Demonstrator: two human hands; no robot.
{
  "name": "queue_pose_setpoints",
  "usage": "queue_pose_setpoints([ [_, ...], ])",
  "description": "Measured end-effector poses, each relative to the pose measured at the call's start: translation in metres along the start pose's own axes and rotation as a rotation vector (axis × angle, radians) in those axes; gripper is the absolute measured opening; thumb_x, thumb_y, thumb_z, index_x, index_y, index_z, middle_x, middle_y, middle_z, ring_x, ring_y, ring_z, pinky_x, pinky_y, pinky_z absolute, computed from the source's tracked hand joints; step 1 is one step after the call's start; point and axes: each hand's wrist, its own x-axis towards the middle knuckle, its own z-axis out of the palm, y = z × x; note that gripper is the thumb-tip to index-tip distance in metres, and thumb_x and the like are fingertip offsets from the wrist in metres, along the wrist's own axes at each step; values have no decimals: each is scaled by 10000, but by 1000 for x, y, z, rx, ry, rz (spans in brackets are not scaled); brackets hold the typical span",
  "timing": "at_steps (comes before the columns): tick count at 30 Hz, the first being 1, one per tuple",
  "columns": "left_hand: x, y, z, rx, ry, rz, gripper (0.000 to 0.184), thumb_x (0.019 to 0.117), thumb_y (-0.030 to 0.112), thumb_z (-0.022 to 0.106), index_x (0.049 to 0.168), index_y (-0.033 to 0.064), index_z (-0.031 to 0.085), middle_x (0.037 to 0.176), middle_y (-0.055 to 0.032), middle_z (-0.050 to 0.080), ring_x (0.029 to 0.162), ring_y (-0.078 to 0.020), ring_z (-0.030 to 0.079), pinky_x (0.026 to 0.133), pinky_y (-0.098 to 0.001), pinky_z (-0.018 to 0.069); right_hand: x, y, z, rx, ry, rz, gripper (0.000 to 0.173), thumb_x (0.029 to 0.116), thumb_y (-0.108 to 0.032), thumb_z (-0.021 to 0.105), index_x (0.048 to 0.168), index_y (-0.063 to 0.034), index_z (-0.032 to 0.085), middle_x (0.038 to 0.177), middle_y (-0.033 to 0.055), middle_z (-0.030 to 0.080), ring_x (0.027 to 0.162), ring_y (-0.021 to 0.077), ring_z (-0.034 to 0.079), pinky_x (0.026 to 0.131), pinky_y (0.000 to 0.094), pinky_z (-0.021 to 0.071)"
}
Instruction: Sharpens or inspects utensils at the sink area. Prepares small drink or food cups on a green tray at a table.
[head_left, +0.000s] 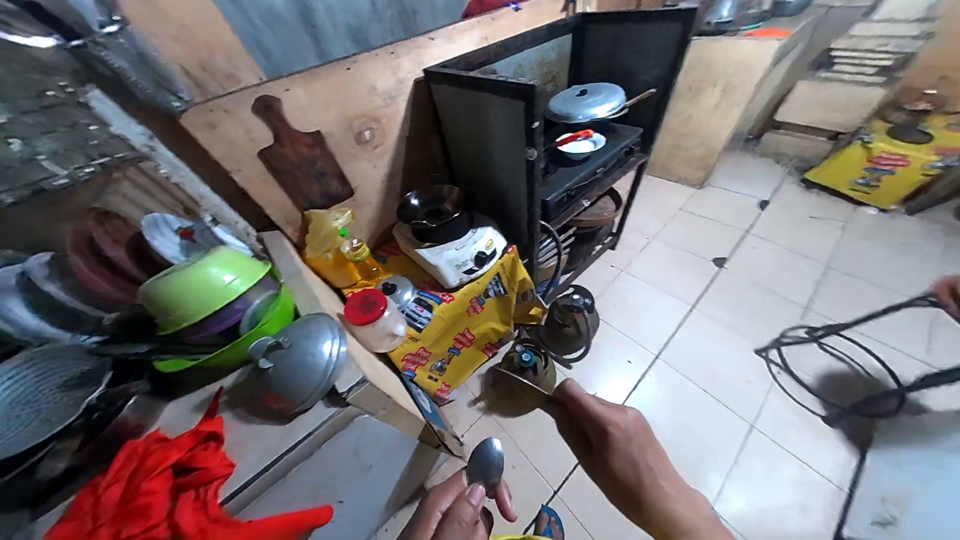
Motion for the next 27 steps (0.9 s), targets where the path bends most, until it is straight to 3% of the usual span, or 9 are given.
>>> queue_pose_setpoints([
  [5,-38,-18,-24,144,294,60,506,1110,420,327,1056,75,693,614,101,450,474,6,336,439,-189,299,11,-15,50,153,-356,-24,226,1037,-270,498,1130,-158,671,715,0,667,585,175,658,527,407,562],
  [8,-76,-17,-36,-11,543,19,732,1080,555,86,987,112,661,752,77,648,460,48,308,422,-155,265,22,-51,83,282,-736,-94,365,1025,-139,510,1372,-94,616,961,141,736,774,315,720,709,533,591],
  [10,-106,-20,-48,-109,706,11,751,1079,511,36,992,122,673,699,77,641,437,40,327,406,-159,280,28,-76,117,323,-873,-184,401,1026,-132,514,1417,-115,599,1031,160,735,833,326,728,768,532,597],
  [13,-153,-31,-71,-246,844,164,546,1090,466,270,1062,139,705,593,113,499,444,16,394,410,-169,345,41,-123,170,367,-868,-314,368,1014,-153,547,1367,-126,648,1051,160,729,844,305,728,764,498,604],
  [15,-180,-37,-88,-312,877,284,413,1078,452,403,1128,177,707,638,105,522,480,-4,461,437,-183,417,58,-160,210,376,-801,-351,387,997,-153,573,1375,-149,655,1132,153,716,882,283,732,774,467,617],
  [18,-205,-29,-110,-281,1020,343,238,1082,298,480,1196,180,654,733,57,608,515,-39,541,470,-226,520,101,-214,280,269,-806,-340,442,1008,-164,554,1449,-158,594,1290,202,645,941,321,725,821,481,610],
  [21,-222,-20,-138,-230,1131,355,333,1067,107,461,1392,92,527,814,-28,653,518,-91,577,457,-257,542,145,-262,347,82,-845,-283,470,1022,-148,557,1490,-138,525,1440,263,514,964,411,709,836,559,598],
  [24,-237,-24,-166,-224,1211,393,233,1044,75,512,1269,46,567,805,-65,673,505,-106,600,439,-256,544,171,-288,406,-7,-807,-270,485,954,-94,656,1428,-69,557,1455,307,472,1015,477,674,818,613,584],
  [27,-253,-32,-188,-211,1293,388,173,1000,45,596,1172,33,592,927,-131,713,585,-168,676,450,-287,567,187,-303,447,-100,-778,-277,483,930,-158,717,1390,-79,591,1442,283,483,1095,459,650,840,595,584],
])
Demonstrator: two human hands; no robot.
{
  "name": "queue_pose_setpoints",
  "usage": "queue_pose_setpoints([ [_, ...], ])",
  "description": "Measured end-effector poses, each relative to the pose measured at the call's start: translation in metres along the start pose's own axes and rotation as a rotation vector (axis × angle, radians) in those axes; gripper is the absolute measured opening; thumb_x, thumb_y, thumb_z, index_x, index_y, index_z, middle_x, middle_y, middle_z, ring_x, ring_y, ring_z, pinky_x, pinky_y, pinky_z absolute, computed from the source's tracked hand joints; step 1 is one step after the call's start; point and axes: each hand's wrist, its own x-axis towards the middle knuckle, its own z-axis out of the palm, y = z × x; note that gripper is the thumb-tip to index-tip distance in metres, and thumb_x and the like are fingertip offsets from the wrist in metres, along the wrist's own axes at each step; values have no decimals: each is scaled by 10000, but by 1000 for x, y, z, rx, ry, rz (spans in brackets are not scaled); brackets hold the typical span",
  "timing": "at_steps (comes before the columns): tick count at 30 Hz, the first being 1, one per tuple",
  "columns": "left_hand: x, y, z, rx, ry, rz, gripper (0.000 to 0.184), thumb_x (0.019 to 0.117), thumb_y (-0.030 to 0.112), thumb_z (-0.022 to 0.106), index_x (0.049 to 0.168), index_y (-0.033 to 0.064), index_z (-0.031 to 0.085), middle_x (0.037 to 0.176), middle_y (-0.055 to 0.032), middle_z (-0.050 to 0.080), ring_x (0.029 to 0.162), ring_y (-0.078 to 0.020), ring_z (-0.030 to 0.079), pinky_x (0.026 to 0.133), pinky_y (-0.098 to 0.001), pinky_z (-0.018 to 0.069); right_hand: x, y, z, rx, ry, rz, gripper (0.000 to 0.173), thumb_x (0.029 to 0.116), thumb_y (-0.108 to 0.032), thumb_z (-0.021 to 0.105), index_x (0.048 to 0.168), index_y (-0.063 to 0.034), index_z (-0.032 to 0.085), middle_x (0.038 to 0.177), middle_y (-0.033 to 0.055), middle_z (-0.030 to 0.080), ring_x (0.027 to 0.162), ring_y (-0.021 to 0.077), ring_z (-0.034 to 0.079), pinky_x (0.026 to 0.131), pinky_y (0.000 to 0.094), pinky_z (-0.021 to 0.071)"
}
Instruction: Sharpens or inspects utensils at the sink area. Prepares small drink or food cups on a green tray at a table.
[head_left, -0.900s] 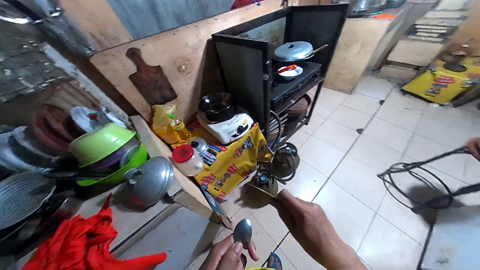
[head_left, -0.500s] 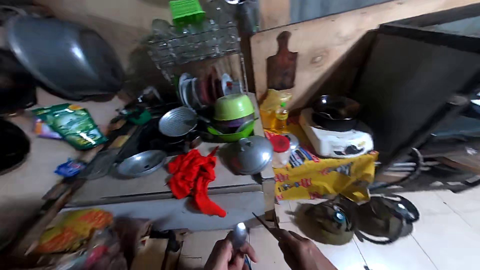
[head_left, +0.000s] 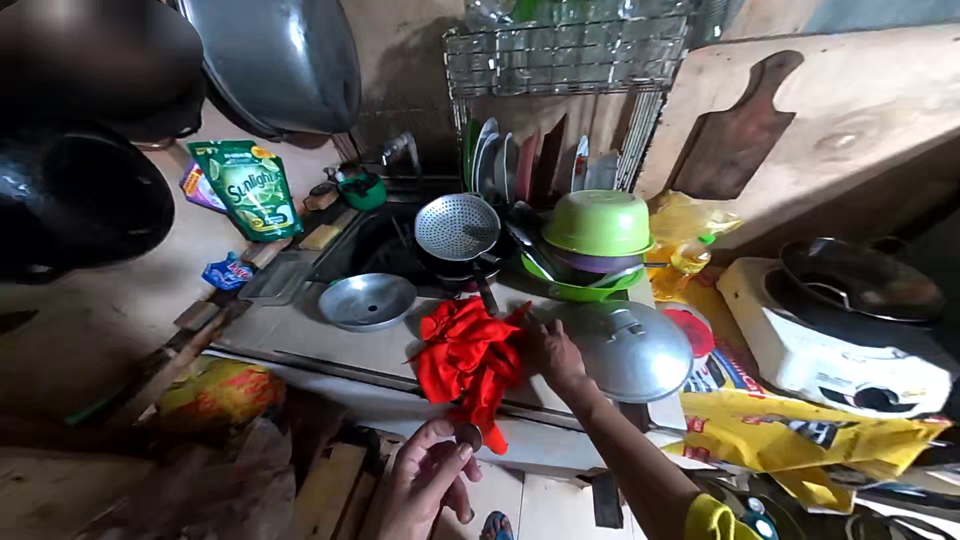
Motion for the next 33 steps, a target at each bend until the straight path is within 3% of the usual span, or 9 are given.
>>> queue_pose_setpoints([
  [5,25,-7,-23,16,162,-6,219,969,-14,615,1170,-16,527,978,-213,707,623,-277,708,480,-375,608,17,-9,5,-99,-9,3,434,938,-116,686,1364,-63,619,1433,271,494,1170,466,604,893,594,561],
  [7,34,-10,-26,23,167,-9,286,973,-12,597,1249,-21,522,958,-209,710,604,-270,701,462,-364,598,12,-12,6,-110,93,-83,381,940,-112,669,1315,-43,657,1403,282,530,1254,464,551,987,596,505],
  [9,41,-15,-27,28,168,-11,320,974,-13,589,1290,-29,544,921,-202,717,575,-253,693,433,-348,584,3,-20,8,-74,254,-227,323,965,-191,668,1247,-37,695,1265,268,620,1170,457,604,933,602,525],
  [11,45,-19,-27,32,179,-18,248,975,0,600,1218,-36,567,918,-202,721,557,-250,688,424,-345,579,-2,-30,14,-82,260,-269,388,957,-350,689,1231,-75,709,1159,215,679,1080,414,657,859,593,547],
  [15,53,-31,-28,37,236,-59,123,999,37,576,1091,-45,585,842,-185,727,508,-220,670,426,-322,574,-1,-35,28,-7,171,-249,267,944,-301,685,1141,-132,751,1110,149,706,1075,360,667,879,569,553],
  [19,73,-51,-36,220,287,-103,242,1064,143,503,1101,-53,641,791,-117,734,478,-117,605,418,-234,495,-21,-42,35,671,152,-293,252,966,-279,644,1089,-82,743,1124,91,693,1043,227,674,893,466,580],
  [22,99,-55,-33,424,254,-238,383,1098,280,467,999,-19,686,694,-79,689,485,-160,625,446,-296,547,-38,-57,44,1340,-72,-182,201,999,-222,638,1037,-30,682,967,102,709,881,203,690,821,416,585],
  [29,148,-68,-23,734,105,-258,465,1113,330,372,888,38,655,564,-6,538,451,-125,507,474,-303,479,-25,-52,47,1521,-179,-68,352,959,-92,675,1298,-100,582,1027,151,702,875,247,697,798,431,593],
  [33,162,-74,-22,816,136,-248,414,1108,262,338,979,4,635,646,-31,529,576,-155,533,617,-357,506,-26,-46,30,1646,-260,-73,380,1092,-240,406,1422,-137,564,1195,141,684,1072,235,664,969,455,539],
])
